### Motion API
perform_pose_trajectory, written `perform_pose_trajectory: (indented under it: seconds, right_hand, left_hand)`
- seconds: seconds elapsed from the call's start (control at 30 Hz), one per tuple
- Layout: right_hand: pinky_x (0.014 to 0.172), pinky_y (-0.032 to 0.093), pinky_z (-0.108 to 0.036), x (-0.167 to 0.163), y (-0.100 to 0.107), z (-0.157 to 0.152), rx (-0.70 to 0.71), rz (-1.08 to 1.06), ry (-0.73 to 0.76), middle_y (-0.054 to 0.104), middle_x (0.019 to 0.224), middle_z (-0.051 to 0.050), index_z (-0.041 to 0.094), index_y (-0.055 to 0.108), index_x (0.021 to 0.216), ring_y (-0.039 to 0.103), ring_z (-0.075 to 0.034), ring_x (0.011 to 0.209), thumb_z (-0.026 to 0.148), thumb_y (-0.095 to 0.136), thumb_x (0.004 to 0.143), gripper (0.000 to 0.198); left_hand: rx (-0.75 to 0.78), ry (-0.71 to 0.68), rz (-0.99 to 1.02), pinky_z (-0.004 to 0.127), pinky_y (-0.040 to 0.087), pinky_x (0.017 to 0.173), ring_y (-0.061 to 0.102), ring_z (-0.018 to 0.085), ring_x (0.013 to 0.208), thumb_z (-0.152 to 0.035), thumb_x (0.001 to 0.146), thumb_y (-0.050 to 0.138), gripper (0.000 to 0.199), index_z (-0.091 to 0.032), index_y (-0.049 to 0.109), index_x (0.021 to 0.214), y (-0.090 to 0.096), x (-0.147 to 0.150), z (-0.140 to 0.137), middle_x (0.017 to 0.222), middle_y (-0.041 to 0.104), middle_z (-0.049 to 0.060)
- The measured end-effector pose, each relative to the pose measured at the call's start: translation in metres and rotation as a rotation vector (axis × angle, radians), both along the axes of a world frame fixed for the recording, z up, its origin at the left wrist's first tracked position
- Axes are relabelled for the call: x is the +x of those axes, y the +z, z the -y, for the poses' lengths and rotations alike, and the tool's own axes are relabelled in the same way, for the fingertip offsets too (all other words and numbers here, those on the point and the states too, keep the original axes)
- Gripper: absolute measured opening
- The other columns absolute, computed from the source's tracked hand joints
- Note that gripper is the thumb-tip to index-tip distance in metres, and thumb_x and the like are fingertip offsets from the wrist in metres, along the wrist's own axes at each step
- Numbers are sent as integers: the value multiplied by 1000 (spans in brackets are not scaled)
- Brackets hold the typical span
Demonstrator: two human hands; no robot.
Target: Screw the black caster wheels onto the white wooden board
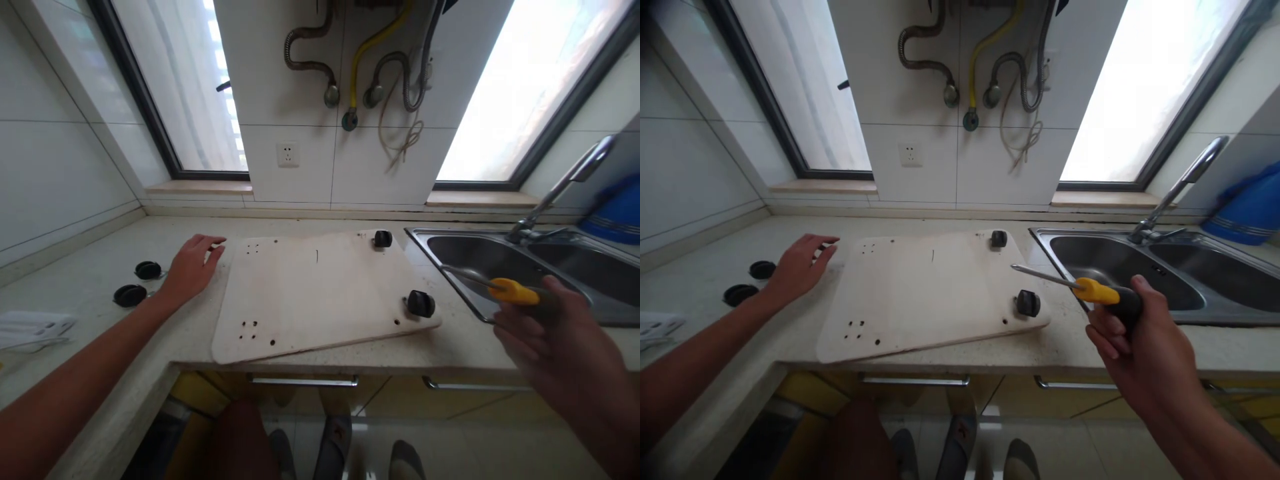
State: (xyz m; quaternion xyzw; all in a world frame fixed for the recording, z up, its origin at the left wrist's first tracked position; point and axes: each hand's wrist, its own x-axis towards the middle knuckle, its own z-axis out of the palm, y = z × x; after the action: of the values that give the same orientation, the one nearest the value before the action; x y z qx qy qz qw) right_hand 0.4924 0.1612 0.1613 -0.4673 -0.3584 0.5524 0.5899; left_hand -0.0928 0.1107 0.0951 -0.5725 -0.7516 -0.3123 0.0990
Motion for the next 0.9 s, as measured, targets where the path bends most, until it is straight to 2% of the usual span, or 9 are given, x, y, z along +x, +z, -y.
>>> perform_pose_trajectory:
  seconds: [0.07,0.13,0.17,0.27,0.37,0.47,0.67,0.8,0.9]
  right_hand:
    - [37,29,-19,-6,3,6,-91,-66,-52,40,57,6,24,50,80,28,-4,42,52,85,85,45]
    - [39,33,-16,-17,5,14,-106,-91,-91,43,57,5,23,54,87,29,-4,43,56,83,87,43]
    - [40,34,-16,-23,5,18,-105,-90,-93,46,58,4,23,57,90,31,-4,44,59,82,89,44]
    - [42,38,-16,-33,5,29,-95,-72,-74,55,61,2,22,63,97,35,-5,47,67,84,88,50]
    - [43,39,-16,-32,4,39,-70,-44,-69,61,64,0,20,63,94,34,-4,47,67,87,86,53]
    - [42,37,-16,-24,2,47,-44,-41,-79,61,65,0,19,62,90,34,-3,47,66,89,85,54]
    - [42,37,-15,-7,2,63,-15,-12,-90,63,65,1,19,63,85,35,-2,46,69,103,62,69]
    - [43,37,-16,2,5,71,8,-12,-85,62,65,2,21,59,87,35,-3,45,72,97,72,65]
    - [42,35,-17,0,10,74,0,-26,-88,62,65,1,21,63,90,35,-3,44,73,87,83,57]
  left_hand:
    - [107,-253,-38,54,56,123,74,37,129,-54,113,49,44,-30,78,137,-6,54,14,136,80,13]
    - [52,-508,-149,53,55,124,71,37,140,-59,114,55,50,-36,72,155,-19,105,30,153,77,11]
    - [11,-590,-228,53,53,127,66,38,149,-66,111,62,62,-36,65,165,-28,125,36,166,69,11]
    - [-20,-647,-378,58,47,133,56,42,162,-82,100,72,97,-34,47,181,-51,155,44,183,53,15]
    - [-23,-634,-427,62,37,139,50,44,167,-83,100,72,101,-35,43,184,-62,150,38,189,45,15]
    - [-37,-693,-468,61,28,144,46,41,171,-71,106,72,80,-39,55,177,-59,136,31,189,45,10]
    - [-146,-793,-360,64,30,143,50,44,167,-60,96,80,59,-41,79,152,-37,100,9,179,60,7]
    - [-220,-743,-300,70,31,141,49,50,166,-49,85,83,62,-37,81,147,-23,80,-1,178,61,9]
    - [-236,-755,-271,71,34,139,51,51,165,-48,86,85,80,-36,68,164,-18,105,-2,187,48,10]
